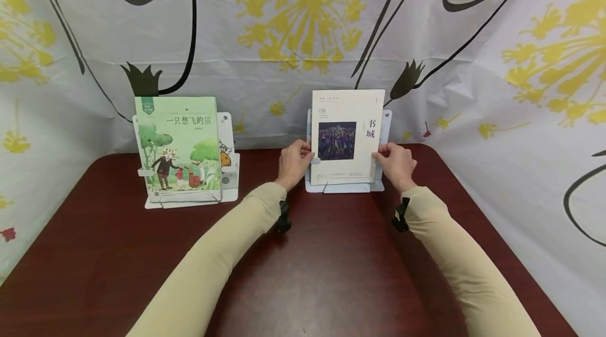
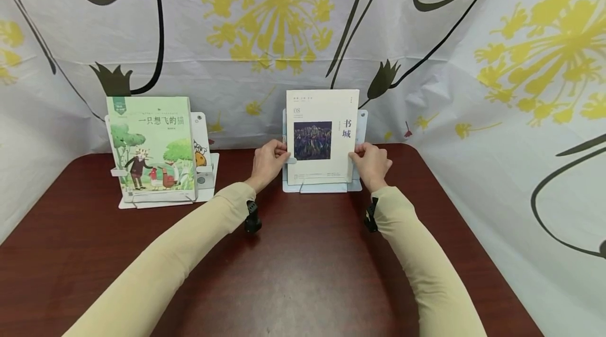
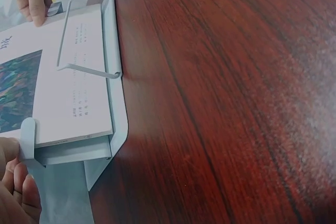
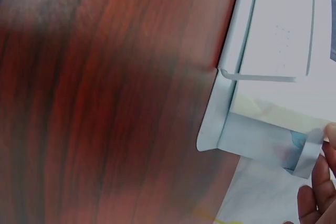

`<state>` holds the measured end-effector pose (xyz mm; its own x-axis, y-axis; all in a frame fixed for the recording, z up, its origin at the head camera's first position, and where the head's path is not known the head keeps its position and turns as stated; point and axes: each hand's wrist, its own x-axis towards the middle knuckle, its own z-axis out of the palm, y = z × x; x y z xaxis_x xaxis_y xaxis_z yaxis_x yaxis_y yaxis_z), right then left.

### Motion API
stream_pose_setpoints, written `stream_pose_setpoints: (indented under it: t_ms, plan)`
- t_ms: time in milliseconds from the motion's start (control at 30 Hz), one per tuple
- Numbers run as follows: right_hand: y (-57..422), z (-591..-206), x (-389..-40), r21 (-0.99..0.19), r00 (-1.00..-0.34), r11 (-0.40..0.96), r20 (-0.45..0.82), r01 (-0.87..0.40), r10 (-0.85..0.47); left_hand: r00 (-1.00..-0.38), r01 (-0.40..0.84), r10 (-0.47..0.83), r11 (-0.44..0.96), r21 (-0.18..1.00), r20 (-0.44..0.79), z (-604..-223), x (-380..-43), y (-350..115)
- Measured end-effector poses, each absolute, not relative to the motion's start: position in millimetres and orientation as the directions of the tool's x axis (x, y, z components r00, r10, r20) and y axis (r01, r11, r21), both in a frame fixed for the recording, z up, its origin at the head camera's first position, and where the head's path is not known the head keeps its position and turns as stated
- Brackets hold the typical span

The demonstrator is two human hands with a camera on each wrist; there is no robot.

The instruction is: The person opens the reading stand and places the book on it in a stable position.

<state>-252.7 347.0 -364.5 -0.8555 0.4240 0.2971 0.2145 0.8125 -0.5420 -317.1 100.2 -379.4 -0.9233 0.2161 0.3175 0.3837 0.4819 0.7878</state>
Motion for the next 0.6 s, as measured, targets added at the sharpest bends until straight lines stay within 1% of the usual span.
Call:
stream_pose_setpoints:
  t_ms: [200,400,500,600]
  plan:
    - [341.7,-366.2,-256.6,-0.562,-0.836,0.792,0.295,0.239,0.462,-0.929,0.370,0.216,0.490,0.790,0.302,-379.5,-322.6,100.0]
    - [341.5,-368.6,-260.0,-0.561,-0.852,0.791,0.266,0.244,0.452,-0.928,0.369,0.238,0.487,0.792,0.285,-376.6,-325.9,90.9]
    - [344.1,-363.4,-259.3,-0.561,-0.861,0.796,0.265,0.228,0.434,-0.909,0.412,0.290,0.501,0.761,0.300,-365.5,-329.5,77.3]
    - [347.3,-351.7,-256.2,-0.562,-0.865,0.802,0.283,0.202,0.415,-0.874,0.478,0.372,0.545,0.689,0.311,-348.2,-333.7,53.5]
